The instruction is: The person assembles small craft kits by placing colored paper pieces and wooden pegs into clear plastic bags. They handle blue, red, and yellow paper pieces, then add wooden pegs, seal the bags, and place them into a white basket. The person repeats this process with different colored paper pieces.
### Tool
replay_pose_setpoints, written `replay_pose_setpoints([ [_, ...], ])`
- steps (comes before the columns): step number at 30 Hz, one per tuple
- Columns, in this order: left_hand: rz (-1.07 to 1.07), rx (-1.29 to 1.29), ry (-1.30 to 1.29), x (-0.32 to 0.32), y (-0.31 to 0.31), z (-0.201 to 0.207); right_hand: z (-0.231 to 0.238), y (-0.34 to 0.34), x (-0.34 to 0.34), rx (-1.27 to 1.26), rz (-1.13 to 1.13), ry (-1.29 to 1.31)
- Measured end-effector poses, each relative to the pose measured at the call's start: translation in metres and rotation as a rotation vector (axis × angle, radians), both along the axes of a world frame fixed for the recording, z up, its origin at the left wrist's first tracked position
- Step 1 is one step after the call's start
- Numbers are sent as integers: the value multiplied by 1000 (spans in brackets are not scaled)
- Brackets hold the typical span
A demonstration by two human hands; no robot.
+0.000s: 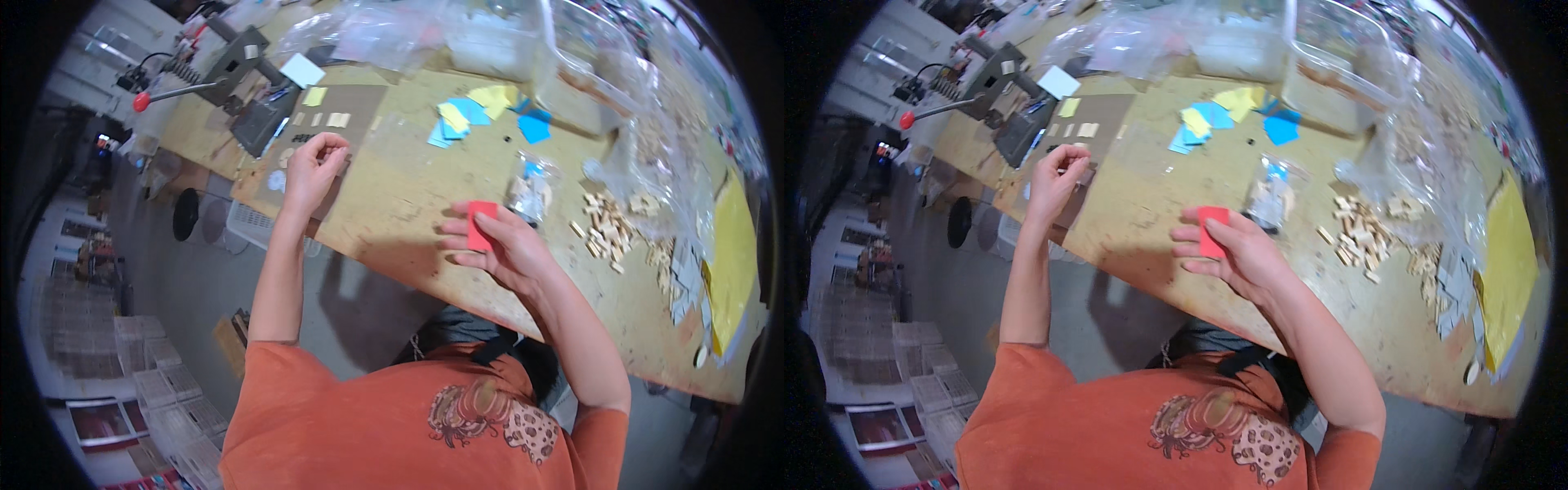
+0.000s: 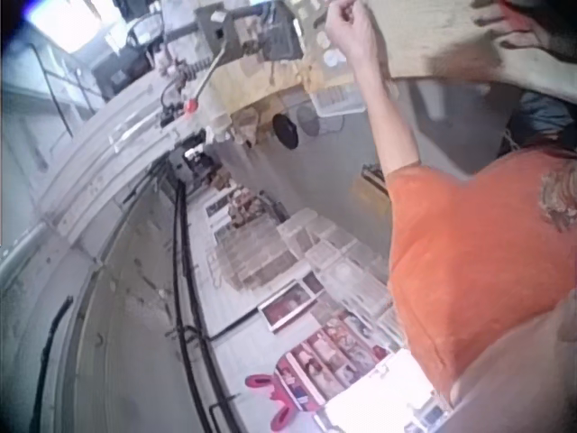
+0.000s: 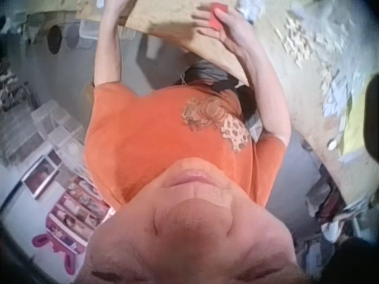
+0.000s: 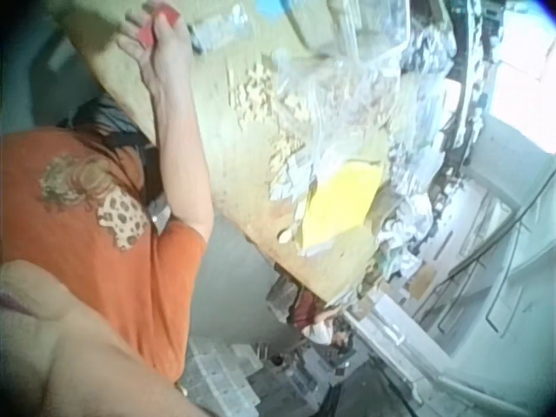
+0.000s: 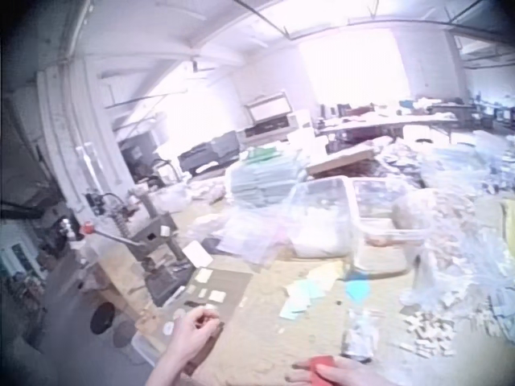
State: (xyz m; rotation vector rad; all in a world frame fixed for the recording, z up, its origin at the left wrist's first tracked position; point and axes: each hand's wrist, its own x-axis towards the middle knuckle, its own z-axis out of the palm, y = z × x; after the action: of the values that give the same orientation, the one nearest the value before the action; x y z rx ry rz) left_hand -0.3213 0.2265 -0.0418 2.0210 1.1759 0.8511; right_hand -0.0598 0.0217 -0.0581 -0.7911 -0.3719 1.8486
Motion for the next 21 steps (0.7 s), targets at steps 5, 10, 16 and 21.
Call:
replay_pose_setpoints([
  [5, 134, 186, 211, -37, 95, 0, -8, 1, 2, -2, 28, -4],
  [10, 298, 123, 413, -45, 193, -22, -14, 6, 5, -9, 11, 73],
  [16, 384, 48, 801, -16, 217, -11, -16, 4, 7, 2, 43, 108],
  [21, 469, 151, 902, -2, 224, -28, -13, 2, 8, -20, 34, 65],
])
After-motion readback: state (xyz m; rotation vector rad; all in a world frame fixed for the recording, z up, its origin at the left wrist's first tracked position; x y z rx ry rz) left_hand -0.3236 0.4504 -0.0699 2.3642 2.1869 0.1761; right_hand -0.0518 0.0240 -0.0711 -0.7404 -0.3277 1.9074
